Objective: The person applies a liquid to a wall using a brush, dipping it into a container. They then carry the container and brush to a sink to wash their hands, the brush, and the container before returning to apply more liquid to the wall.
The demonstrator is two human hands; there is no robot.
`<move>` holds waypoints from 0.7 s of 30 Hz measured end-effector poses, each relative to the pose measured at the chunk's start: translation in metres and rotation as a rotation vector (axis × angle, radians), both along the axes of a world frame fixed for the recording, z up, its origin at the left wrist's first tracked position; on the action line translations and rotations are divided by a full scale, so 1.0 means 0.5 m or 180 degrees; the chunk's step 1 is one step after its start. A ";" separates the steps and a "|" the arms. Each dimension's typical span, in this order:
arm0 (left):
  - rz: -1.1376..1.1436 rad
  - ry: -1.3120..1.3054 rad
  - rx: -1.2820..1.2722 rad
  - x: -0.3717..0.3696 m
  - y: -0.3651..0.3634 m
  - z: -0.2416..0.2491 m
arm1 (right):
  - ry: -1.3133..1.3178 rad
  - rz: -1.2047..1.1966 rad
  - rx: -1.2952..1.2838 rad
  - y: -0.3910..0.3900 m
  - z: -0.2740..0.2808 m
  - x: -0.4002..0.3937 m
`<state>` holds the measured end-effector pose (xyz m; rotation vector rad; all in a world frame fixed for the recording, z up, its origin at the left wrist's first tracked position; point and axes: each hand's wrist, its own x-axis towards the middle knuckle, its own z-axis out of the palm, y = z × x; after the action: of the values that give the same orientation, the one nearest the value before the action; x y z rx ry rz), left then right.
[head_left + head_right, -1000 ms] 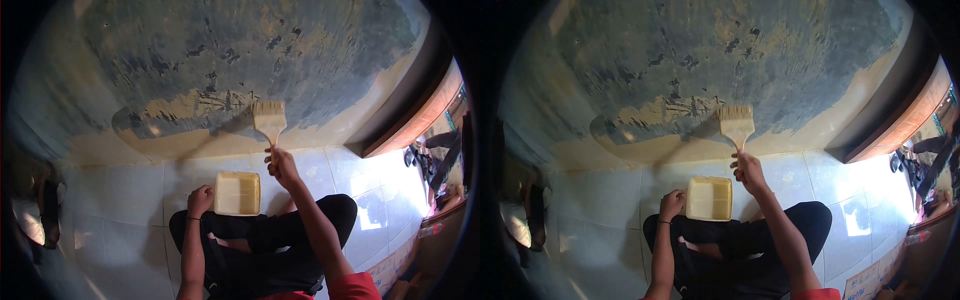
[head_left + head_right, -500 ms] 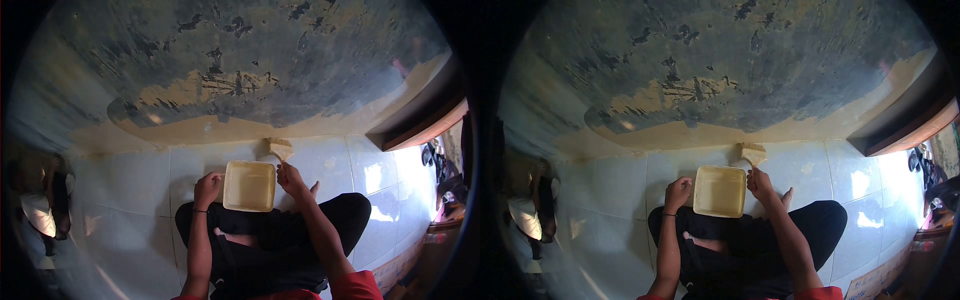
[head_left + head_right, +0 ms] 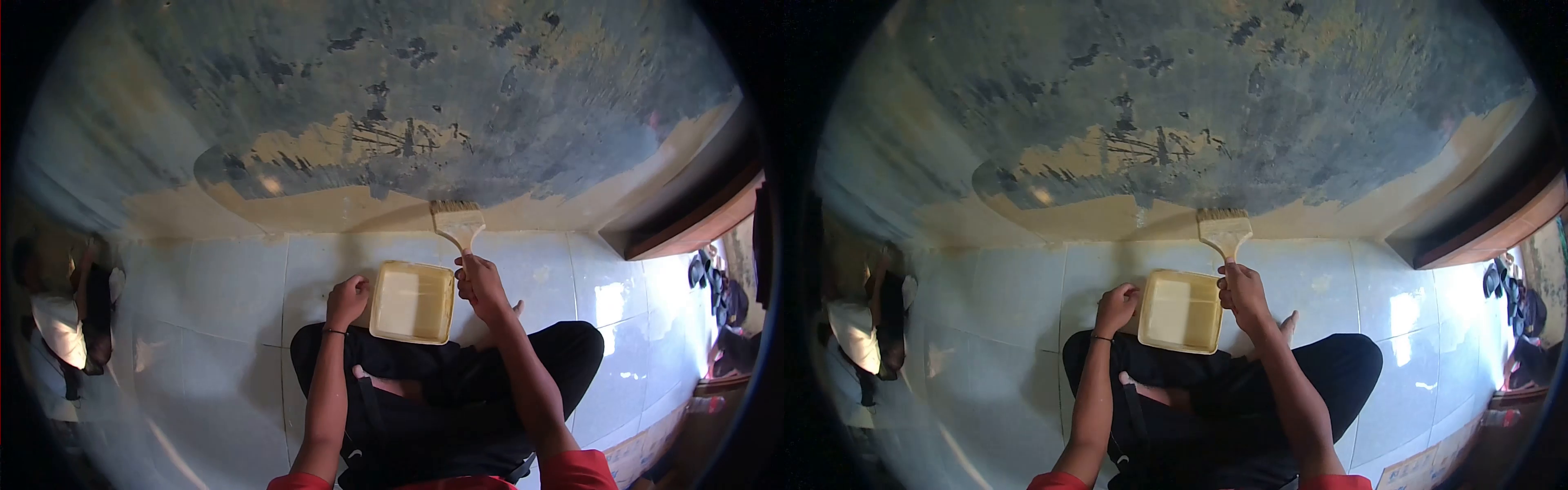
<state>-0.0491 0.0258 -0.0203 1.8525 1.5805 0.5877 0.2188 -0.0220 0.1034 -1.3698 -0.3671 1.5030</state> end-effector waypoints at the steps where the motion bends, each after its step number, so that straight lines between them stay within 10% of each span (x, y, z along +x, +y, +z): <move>1: 0.0020 0.0001 0.0038 -0.002 0.001 0.000 | -0.0015 0.0166 0.0131 0.002 0.034 -0.012; 17: 0.0264 -0.0255 0.0118 -0.010 -0.048 0.034 | -0.1689 0.1336 0.2946 0.171 0.580 -0.386; 21: 0.0338 -0.0214 0.0156 -0.004 -0.056 0.032 | -0.3819 0.2269 0.3021 0.242 0.560 -0.532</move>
<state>-0.0510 -0.0021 -0.0045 1.7732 1.6408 0.7345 -0.0471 0.0991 0.3833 -1.1856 -2.1636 0.5575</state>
